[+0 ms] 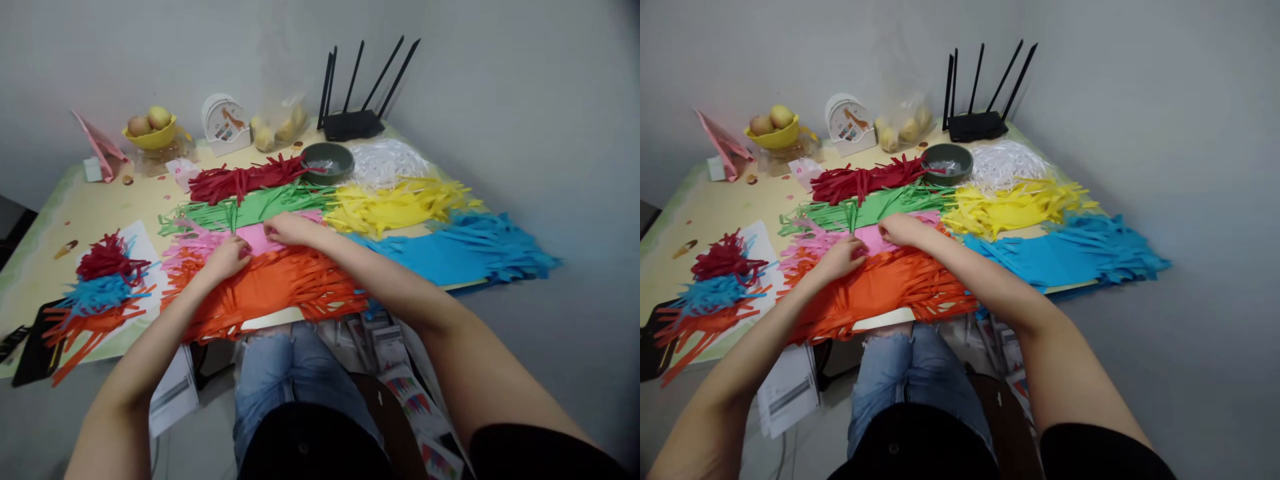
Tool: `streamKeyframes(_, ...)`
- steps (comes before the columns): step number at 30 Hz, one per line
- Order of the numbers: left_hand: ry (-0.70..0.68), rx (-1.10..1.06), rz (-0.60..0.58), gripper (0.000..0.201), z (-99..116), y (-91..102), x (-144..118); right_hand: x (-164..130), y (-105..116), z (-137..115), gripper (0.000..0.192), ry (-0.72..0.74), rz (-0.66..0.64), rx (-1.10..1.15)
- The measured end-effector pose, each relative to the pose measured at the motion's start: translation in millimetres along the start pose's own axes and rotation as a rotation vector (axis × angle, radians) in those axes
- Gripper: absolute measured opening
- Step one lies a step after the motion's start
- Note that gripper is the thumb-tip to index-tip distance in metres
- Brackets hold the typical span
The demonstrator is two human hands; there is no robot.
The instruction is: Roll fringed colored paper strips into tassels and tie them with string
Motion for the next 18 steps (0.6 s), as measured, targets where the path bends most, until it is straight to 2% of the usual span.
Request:
streamKeyframes(3, 0.009, -0.005, 0.014, 0.031, 1.0, 1.4, 0.0, -4.8, 0.4, -16.8, 0.035, 0.089, 0.025, -0.035)
streamKeyframes(6, 0.017, -0.008, 0.015, 0.032, 2.2, 4.2, 0.2, -4.6, -8.1, -26.3, 0.035, 0.125, -0.033, -0.151)
streamKeyframes(11, -0.020, -0.053, -0.059, 0.026, 3.7, 7.6, -5.5, -1.9, -20.5, -23.1, 0.033, 0.162, -0.083, -0.211)
streamKeyframes(18, 0.006, -0.127, -0.092, 0.029, 4.7, 5.5, -22.8, -1.8, -22.1, -18.9, 0.035, 0.125, -0.033, -0.168)
Point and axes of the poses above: each hand's wrist, its own x-axis towards the middle knuckle, its own y-axis out of the back of the hand, z = x × y, the point moved 5 cm from there along x, towards the middle knuckle, and after that the axes turned 4 degrees about -y, right-handed, at the moved point
